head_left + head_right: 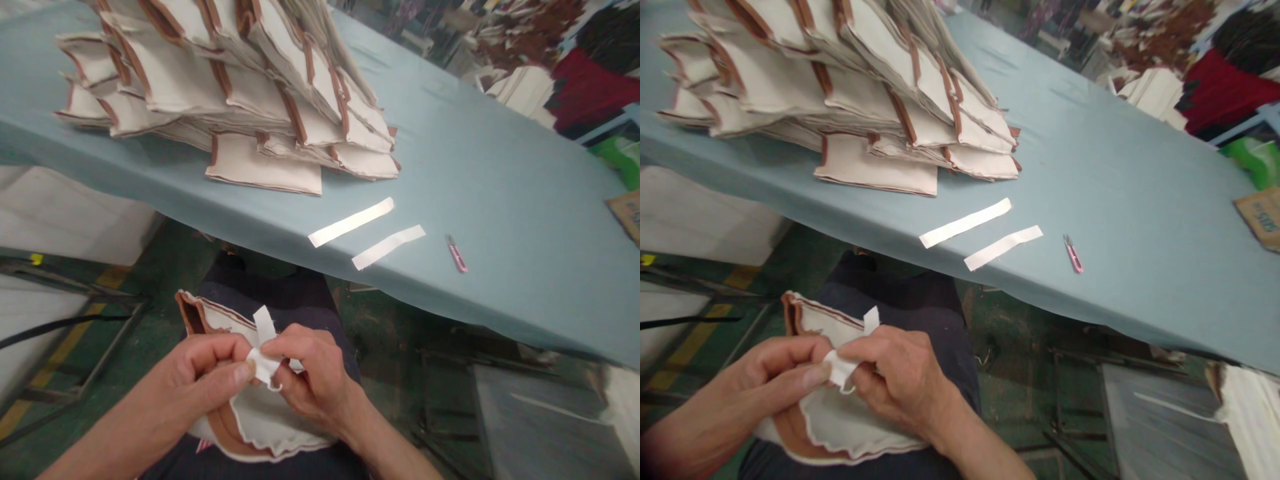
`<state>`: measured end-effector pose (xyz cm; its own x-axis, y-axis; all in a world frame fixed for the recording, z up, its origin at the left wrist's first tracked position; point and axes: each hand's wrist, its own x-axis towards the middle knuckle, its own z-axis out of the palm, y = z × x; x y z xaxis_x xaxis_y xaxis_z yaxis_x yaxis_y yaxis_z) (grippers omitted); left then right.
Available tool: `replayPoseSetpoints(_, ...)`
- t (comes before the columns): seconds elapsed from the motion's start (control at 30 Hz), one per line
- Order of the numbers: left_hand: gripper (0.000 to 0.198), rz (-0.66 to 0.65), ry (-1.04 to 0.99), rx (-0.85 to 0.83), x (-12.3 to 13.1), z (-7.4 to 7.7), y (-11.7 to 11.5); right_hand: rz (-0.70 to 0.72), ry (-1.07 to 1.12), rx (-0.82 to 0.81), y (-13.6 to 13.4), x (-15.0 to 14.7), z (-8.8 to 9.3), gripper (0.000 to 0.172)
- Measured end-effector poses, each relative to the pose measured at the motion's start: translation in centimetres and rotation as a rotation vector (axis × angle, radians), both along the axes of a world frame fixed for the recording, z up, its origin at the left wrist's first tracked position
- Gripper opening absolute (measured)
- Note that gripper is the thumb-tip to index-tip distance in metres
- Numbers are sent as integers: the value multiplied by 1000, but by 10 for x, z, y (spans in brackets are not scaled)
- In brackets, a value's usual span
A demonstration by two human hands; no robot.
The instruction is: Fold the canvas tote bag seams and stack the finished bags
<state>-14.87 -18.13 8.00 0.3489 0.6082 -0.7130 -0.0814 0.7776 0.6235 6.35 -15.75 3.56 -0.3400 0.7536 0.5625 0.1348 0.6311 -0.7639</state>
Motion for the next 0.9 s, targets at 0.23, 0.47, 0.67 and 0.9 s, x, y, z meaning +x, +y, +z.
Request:
replayPoseSetpoints(0.23,66,38,-56,-22,-5,-10,-13,-21,-21,-25,3,-2,3,18)
replayPoseSetpoints(0.47,58,-107,-27,115,-8,-4,-8,166,109,-535,-3,2,16,49)
replayPoseSetpoints(0.67,40,-281,141,302,-11,0,-9,507,53,-1007,23,-6,2,88)
replayPoseSetpoints(0.9,37,-372,213,366,-19,-2,-4,761,-194,-1206,54,2,20,71)
